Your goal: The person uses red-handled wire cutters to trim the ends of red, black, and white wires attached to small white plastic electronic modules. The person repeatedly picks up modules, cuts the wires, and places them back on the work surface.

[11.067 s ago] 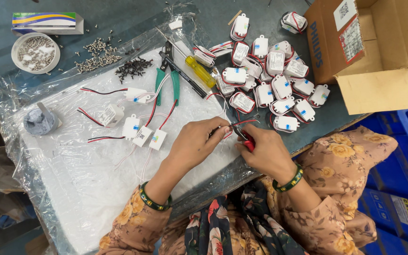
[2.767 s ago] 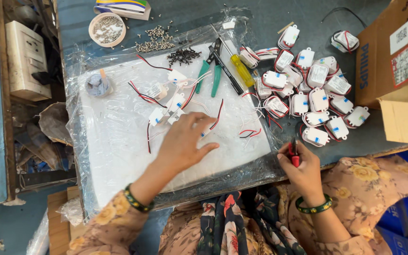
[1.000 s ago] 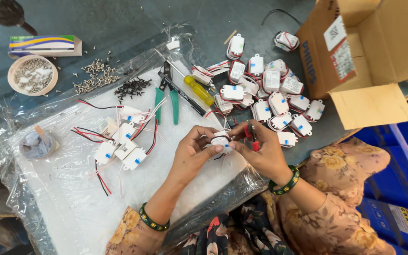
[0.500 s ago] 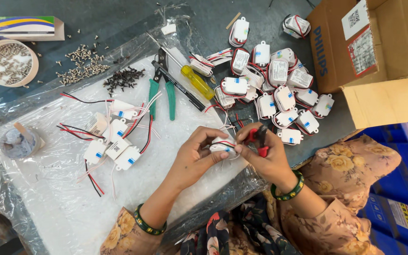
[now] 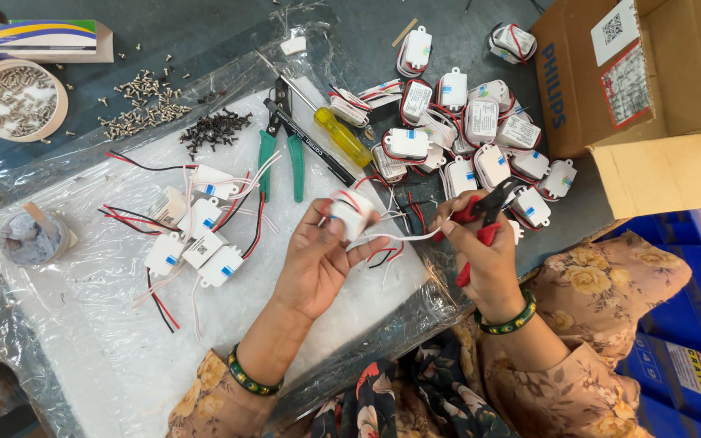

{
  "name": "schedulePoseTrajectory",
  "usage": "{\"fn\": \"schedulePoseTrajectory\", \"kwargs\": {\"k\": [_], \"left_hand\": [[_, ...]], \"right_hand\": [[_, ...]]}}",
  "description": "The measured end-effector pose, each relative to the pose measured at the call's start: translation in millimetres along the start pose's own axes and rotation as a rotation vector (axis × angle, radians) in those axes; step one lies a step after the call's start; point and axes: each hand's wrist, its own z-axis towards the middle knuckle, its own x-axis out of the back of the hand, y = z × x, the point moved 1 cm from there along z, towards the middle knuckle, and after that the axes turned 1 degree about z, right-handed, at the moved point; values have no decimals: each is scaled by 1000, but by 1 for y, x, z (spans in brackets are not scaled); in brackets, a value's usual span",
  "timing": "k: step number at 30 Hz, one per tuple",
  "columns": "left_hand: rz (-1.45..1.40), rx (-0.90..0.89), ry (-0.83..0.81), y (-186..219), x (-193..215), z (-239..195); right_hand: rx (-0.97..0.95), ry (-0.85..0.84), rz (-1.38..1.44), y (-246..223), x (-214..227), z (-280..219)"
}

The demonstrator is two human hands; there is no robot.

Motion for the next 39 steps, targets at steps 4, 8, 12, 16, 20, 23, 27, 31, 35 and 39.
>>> {"fn": "schedulePoseTrajectory", "kwargs": {"k": [4, 8, 12, 16, 20, 23, 27, 31, 35, 39], "left_hand": [[-29, -36, 69, 5, 1, -2], [211, -73, 100, 3, 3, 0], [398, -118, 176, -2, 8, 1], [532, -203, 241, -5, 13, 2], [520, -195, 270, -5, 15, 4], [516, -133, 216, -5, 14, 5], [521, -122, 130, -2, 11, 5], [418, -133, 32, 7, 8, 6], [846, -178, 111, 21, 0, 0], [1268, -253, 197, 34, -15, -9]], "right_hand": [[44, 53, 51, 0, 1, 1], [97, 117, 89, -13, 7, 3], [189, 100, 48, -20, 11, 6], [201, 109, 32, -21, 10, 6], [198, 110, -3, -21, 8, 3], [217, 130, 26, -22, 10, 7], [270, 126, 79, -32, 22, 14], [325, 166, 102, -51, 41, 18], [350, 183, 181, -61, 55, 18], [403, 183, 165, -65, 64, 20]]}}
